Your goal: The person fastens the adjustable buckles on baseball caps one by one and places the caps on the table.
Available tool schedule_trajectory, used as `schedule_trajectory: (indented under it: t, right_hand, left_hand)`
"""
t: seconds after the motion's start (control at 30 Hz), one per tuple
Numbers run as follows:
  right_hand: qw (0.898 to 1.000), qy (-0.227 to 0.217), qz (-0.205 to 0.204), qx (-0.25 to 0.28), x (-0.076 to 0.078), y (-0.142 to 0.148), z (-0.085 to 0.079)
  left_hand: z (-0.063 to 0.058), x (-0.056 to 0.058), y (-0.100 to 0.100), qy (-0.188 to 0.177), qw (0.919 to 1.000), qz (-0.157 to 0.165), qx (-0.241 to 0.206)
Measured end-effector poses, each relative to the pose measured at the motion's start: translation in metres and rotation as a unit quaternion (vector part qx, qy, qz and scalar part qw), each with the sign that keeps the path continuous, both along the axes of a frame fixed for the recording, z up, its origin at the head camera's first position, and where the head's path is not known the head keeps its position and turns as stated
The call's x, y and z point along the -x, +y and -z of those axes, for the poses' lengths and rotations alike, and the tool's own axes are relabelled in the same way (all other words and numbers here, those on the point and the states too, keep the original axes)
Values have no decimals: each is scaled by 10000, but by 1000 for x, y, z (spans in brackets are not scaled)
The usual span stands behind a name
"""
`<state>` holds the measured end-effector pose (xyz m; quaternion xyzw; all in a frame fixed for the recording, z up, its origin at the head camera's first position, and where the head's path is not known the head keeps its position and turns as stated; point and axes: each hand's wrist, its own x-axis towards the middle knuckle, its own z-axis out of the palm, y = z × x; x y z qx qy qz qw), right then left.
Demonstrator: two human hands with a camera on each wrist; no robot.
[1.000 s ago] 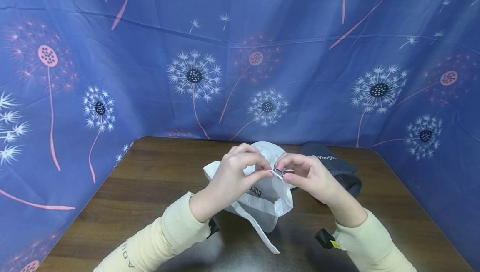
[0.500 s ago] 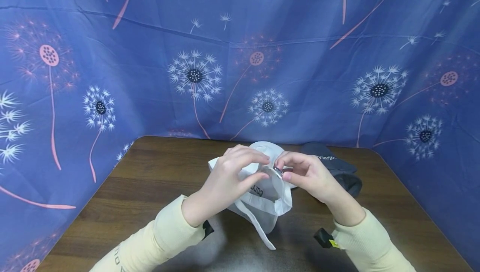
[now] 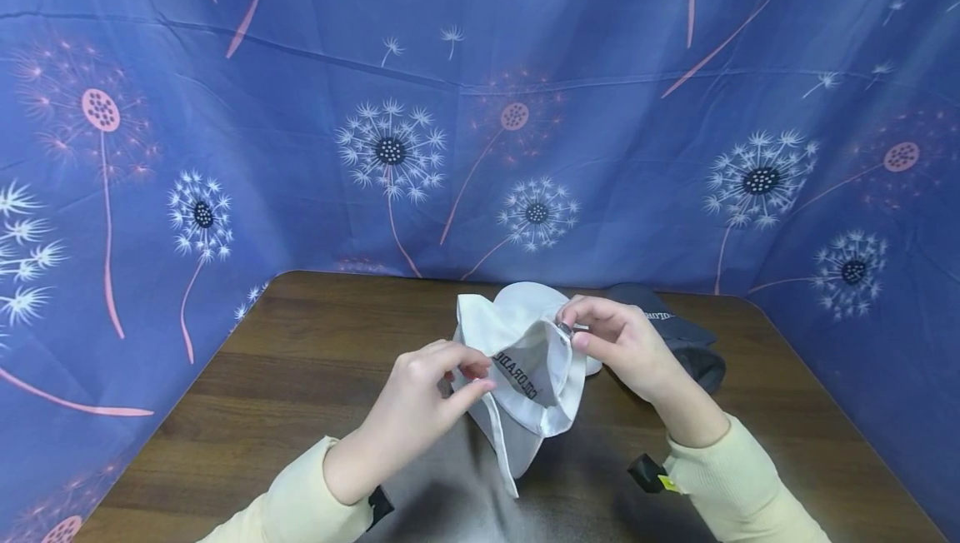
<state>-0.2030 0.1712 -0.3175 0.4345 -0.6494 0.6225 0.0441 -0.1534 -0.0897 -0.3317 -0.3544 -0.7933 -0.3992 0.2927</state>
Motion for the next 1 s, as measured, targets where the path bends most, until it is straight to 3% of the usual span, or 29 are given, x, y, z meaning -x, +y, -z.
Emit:
schedule_trajectory:
  t: [0.17,0.33,0.53,0.77,0.87,1.0]
  right_hand:
    - [9996,-190,44,181,3,2,3]
    - [9990,-295,-20,342,4,3,4]
    - [9981,-348,-125,496,5,3,4]
    - [9980,-348,-95,517,5,3,4]
    - [9981,-358,-63,505,5,3,4]
    - [9981,-361,-40,506,5,3,4]
  left_hand:
    - [16,4,-8,-1207,9925,-186,74]
    - [31,6,-13,-2520,9676,-110,143]
    - [47,11,-11,-3335,9424,228,74]
    - [58,12,-5,-4289,8951,1143,-428]
    - [61,11,-1,-4628,8740,1362,-578]
    - [63,9,2,-4950,8520,1549,-717]
